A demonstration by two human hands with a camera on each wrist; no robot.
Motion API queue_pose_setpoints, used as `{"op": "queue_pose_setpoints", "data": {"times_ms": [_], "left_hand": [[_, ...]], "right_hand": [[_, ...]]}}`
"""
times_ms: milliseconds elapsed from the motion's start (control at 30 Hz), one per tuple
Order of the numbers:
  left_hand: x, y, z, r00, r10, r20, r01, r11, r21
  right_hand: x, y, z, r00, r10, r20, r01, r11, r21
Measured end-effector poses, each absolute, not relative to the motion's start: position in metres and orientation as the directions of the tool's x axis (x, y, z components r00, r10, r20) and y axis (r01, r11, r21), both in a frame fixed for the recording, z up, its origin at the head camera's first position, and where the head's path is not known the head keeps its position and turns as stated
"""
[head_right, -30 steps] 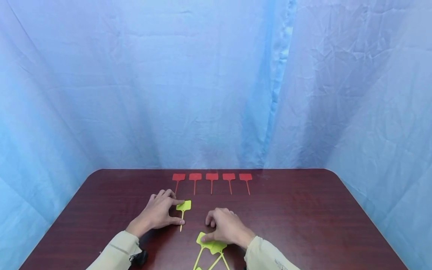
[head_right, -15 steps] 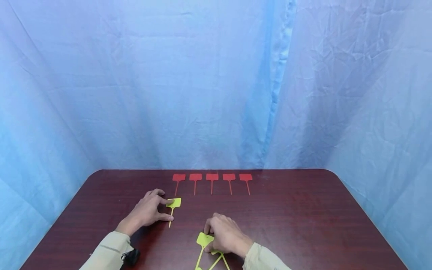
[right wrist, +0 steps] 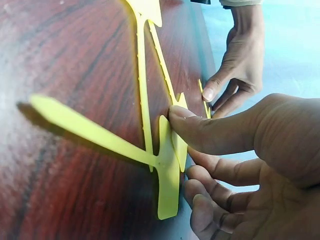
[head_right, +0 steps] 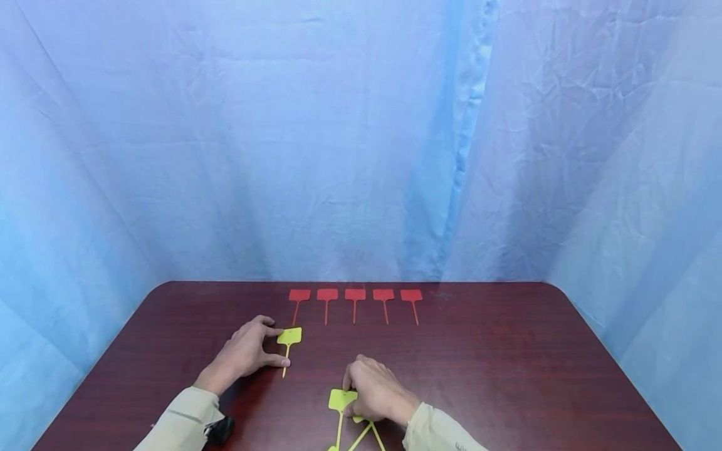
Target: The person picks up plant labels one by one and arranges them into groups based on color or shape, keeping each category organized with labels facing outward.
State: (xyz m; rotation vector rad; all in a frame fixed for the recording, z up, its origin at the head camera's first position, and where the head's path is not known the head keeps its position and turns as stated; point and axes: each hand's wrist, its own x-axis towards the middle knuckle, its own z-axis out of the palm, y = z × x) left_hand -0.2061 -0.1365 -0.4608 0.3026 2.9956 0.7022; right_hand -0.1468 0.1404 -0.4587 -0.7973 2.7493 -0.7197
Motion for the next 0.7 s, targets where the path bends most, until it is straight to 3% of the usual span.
{"op": "queue_pose_setpoints", "data": {"times_ms": [233, 467, 700], "left_hand": [[-0.2053, -0.1369, -0.4600, -0.978, 0.210, 0.012, 0.194, 0.879, 0.437], [-0.2056, -0.1382, -0.4587, -0.971, 0.240, 0.009, 0.223, 0.888, 0.401], [-0.2047, -0.1396, -0.4584, -0.975, 0.220, -0.012, 0.196, 0.889, 0.413]], "right_hand": [[-0.1493, 0.1410, -0.4537, -0.807, -0.577, -0.129, -0.451, 0.742, -0.496], [-0.1494, 0.1416, -0.4519, -0.797, -0.590, -0.130, -0.470, 0.742, -0.478], [-0.1562, 0.1427, -0.4540, -0.814, -0.576, -0.078, -0.427, 0.683, -0.592]]}}
